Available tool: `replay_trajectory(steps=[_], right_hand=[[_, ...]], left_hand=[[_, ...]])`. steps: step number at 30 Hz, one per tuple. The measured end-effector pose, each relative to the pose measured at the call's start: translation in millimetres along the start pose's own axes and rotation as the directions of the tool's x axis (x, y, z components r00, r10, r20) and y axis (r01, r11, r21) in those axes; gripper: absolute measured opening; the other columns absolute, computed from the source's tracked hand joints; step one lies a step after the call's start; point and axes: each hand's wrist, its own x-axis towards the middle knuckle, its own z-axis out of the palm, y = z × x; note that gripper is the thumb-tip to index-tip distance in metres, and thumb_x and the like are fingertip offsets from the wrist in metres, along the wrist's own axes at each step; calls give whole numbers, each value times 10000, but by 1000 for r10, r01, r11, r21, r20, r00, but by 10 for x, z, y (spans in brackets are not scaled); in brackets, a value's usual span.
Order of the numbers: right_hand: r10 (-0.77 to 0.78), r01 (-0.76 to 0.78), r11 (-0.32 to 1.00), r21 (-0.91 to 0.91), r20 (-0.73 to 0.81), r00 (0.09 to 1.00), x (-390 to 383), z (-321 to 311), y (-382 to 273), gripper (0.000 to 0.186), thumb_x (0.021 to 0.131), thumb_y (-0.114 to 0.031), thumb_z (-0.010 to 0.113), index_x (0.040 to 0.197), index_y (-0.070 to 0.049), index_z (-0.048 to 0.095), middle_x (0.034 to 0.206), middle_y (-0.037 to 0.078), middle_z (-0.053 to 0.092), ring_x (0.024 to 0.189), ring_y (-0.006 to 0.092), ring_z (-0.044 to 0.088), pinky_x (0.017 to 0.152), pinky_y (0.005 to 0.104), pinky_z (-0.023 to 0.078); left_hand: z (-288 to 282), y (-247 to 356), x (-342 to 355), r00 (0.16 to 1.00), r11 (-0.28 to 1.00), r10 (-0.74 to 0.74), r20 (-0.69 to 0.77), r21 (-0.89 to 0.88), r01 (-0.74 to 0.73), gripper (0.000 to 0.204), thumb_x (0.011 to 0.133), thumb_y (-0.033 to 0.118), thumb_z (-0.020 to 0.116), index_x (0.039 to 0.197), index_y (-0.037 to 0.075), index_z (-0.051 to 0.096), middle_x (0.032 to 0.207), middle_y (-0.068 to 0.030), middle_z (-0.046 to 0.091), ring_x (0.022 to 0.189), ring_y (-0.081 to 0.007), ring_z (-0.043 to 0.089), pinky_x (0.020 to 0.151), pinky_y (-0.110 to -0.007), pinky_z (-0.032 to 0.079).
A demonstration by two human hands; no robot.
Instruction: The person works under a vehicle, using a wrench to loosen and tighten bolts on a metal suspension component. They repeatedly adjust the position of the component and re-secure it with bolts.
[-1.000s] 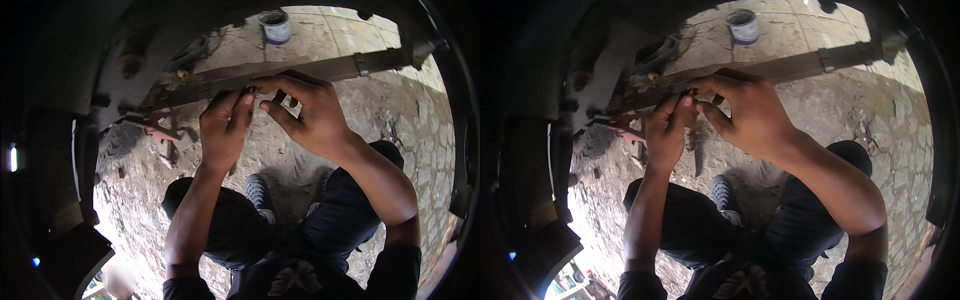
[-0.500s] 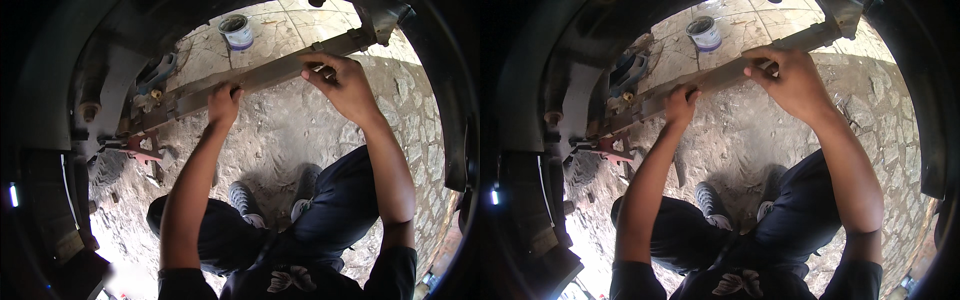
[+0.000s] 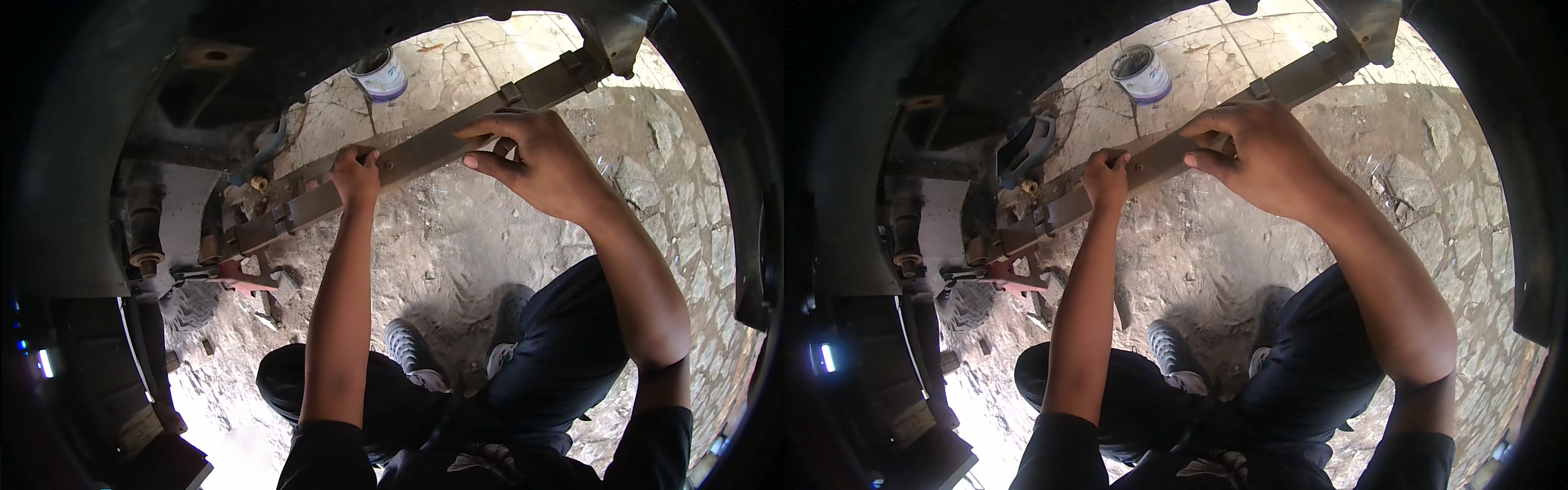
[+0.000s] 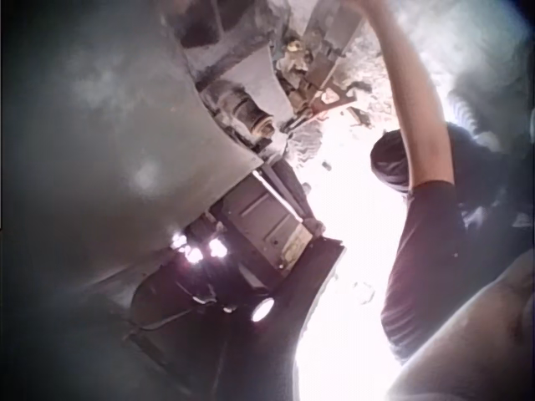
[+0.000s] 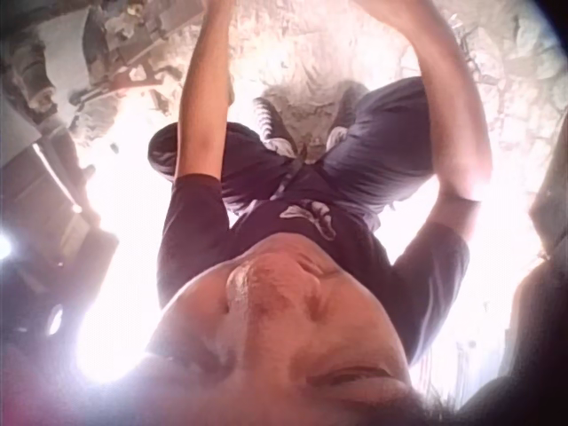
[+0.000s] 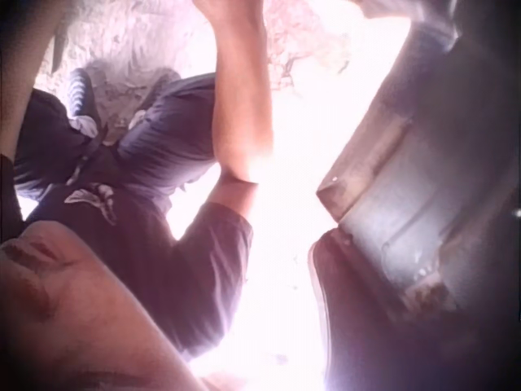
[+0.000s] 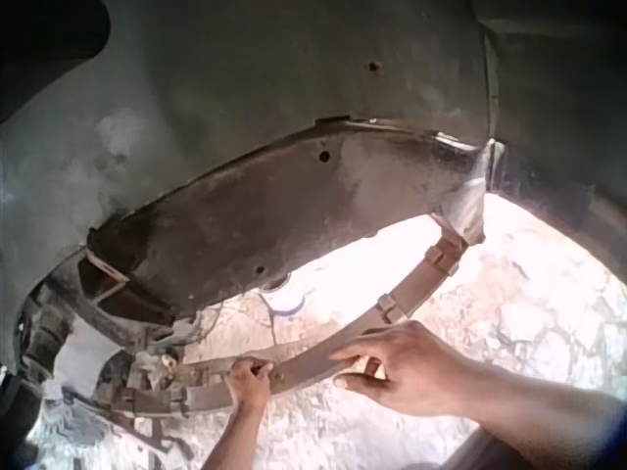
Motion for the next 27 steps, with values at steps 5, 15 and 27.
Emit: replay_trajectory(steps=[5,15,27], right_hand=[[-75,75,997,-7,-11,997,-56,-20,113,284,926,-188,806,1156,-28,760,991,185,786,884,283,783,845,390,610],[-35,33,998,46,39,999,-60,-93,2,304,939,-202,796,1180,-23,747,1048,191,782,960,289,776,882,394,600],[-197,-127,897,-424,-639,743,453,-450,904,240,982,-256,732,1199,-164,775,1002,84,795,842,237,770,794,370,611]], left_hand=[[-48,146,-263,1000,998,15,-16,59,-14,173,892,205,823,940,46,772,981,-142,761,944,-359,731,860,-434,560],[-79,47,20,1000,988,27,-4,154,-26,165,890,191,815,972,52,781,1001,-144,758,964,-365,724,868,-449,555],[95,-4,-71,986,995,98,-134,-7,-99,206,927,213,780,962,10,773,1025,-176,740,947,-395,718,833,-463,572]])
